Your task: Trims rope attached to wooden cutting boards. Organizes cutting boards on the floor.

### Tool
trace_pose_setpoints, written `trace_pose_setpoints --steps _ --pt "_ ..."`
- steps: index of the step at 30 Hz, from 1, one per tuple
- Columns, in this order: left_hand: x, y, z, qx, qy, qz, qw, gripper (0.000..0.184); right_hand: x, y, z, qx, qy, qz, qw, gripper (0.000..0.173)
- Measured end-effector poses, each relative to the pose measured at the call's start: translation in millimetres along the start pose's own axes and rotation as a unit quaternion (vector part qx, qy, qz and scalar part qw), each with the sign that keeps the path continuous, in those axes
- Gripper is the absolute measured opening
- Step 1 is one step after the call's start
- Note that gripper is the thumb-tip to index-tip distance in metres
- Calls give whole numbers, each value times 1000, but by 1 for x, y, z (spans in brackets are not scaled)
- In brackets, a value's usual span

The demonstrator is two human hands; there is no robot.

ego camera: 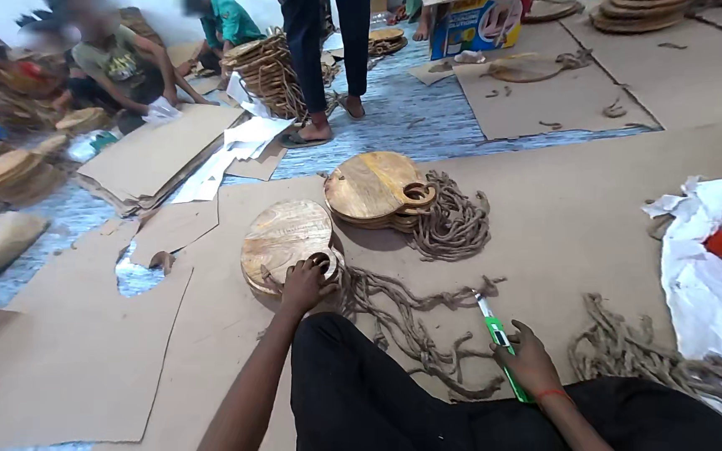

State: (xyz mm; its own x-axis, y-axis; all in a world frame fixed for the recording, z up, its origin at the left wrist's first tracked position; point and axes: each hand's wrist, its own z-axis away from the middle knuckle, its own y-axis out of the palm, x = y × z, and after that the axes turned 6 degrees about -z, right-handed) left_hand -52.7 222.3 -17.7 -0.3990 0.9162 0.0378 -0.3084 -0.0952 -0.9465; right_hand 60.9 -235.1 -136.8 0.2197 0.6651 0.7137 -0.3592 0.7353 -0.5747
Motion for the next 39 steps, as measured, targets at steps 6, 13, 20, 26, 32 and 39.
trace_pose_setpoints --steps 6,13,20,26,32,39 --pt "-33 -7 -32 81 -54 -54 994 61 0 0 -1 11 12 -13 1000 79" --pt "-9 -22 6 -47 -37 -51 997 56 11 -2 6 -30 7 9 999 75" --pt "40 -112 92 -406 55 -34 911 24 94 8 40 8 -124 -239 963 38" --pt "-46 -163 124 -425 351 -101 829 17 248 9 115 395 116 -611 676 80" --pt "-188 -126 98 -432 580 -67 687 16 217 -43 130 43 158 -717 678 25" --pt "-318 -40 12 -312 513 -25 799 29 98 -111 -9 -152 74 -564 808 30"
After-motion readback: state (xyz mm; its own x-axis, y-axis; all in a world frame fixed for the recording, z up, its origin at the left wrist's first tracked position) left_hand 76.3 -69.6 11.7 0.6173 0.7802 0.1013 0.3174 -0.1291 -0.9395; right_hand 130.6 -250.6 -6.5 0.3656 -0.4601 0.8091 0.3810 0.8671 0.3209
